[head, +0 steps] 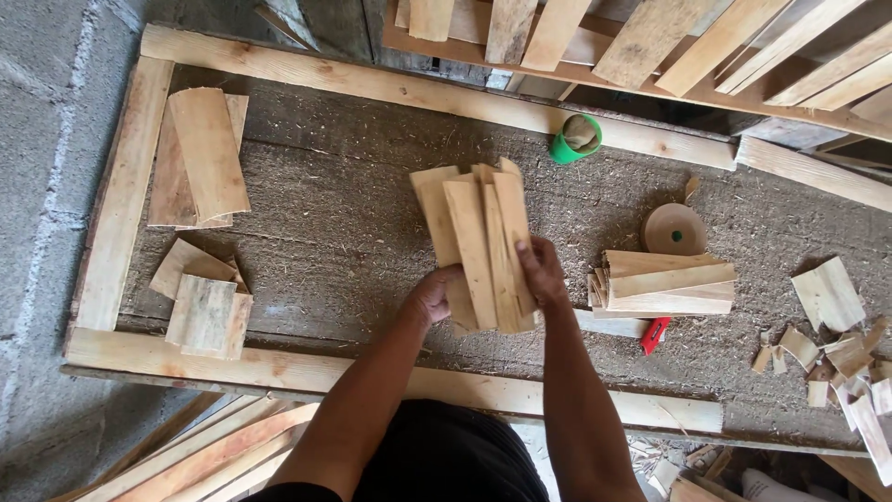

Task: Arranging and trimming small wood pieces within a wooden frame on a workbench.

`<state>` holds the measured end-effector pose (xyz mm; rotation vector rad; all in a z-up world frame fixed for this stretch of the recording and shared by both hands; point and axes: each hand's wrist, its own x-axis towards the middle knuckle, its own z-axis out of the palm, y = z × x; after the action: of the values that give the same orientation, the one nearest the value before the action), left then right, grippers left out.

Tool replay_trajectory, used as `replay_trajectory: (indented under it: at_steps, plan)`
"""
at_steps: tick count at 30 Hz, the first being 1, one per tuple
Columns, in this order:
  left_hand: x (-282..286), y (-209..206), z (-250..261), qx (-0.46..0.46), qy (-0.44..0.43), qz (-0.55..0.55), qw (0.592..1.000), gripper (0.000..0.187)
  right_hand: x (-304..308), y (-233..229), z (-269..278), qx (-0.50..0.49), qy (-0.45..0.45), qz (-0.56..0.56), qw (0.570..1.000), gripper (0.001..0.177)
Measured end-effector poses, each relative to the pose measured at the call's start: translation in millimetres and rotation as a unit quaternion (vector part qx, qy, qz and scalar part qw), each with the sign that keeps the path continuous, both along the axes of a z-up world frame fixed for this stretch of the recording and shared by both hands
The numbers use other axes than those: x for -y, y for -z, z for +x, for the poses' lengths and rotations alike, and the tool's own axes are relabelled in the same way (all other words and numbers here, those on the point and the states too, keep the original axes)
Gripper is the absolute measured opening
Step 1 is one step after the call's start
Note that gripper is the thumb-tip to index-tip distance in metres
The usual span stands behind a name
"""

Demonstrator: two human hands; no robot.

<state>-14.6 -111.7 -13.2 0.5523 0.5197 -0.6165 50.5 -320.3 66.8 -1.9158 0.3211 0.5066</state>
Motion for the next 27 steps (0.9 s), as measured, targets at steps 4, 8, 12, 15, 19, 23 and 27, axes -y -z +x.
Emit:
replay_trajectory:
  at_steps: [4, 8, 12, 15, 19, 23, 27]
  plan:
    - [32.0, -40.4, 23.6, 0.016, 0.056, 0.039, 0.998, 0.081, 33.1, -18.0, -9.0, -0.006, 0.041, 0.002, 0.999, 0.094]
    - [56.7, -56.7, 55.4, 0.014, 0.190, 0.252, 0.949, 0.088, 67.3, 13.6, -6.5, 0.074, 0.118, -0.066, 0.988, 0.093]
    - [54.1, -31.9, 56.2, 0.072, 0.300, 0.587, 0.748, 0.085, 90.8, 47.9, -4.2, 0.147, 0.017, -0.294, 0.944, 0.088]
    - [25.9, -76.0, 36.5, 0.073, 0.273, 0.656, 0.700, 0.078, 82.4, 45.9, -8.0, 0.187, -0.011, -0.220, 0.957, 0.079]
    - [-36.9, -22.9, 10.9, 0.138, 0.026, 0.720, 0.679, 0.050, 77.6, 43.0, -17.5, 0.152, -0.001, -0.274, 0.950, 0.084]
    - [-149.4, -24.4, -4.0, 0.118, -0.138, 0.777, 0.602, 0.033, 52.2, 0.5, -44.2, 0.318, 0.016, -0.313, 0.895, 0.084]
    - [-263.9, -42.9, -7.4, 0.061, -0.234, 0.874, 0.422, 0.049, 32.8, -33.2, -76.8, 0.460, -0.027, -0.377, 0.803, 0.080]
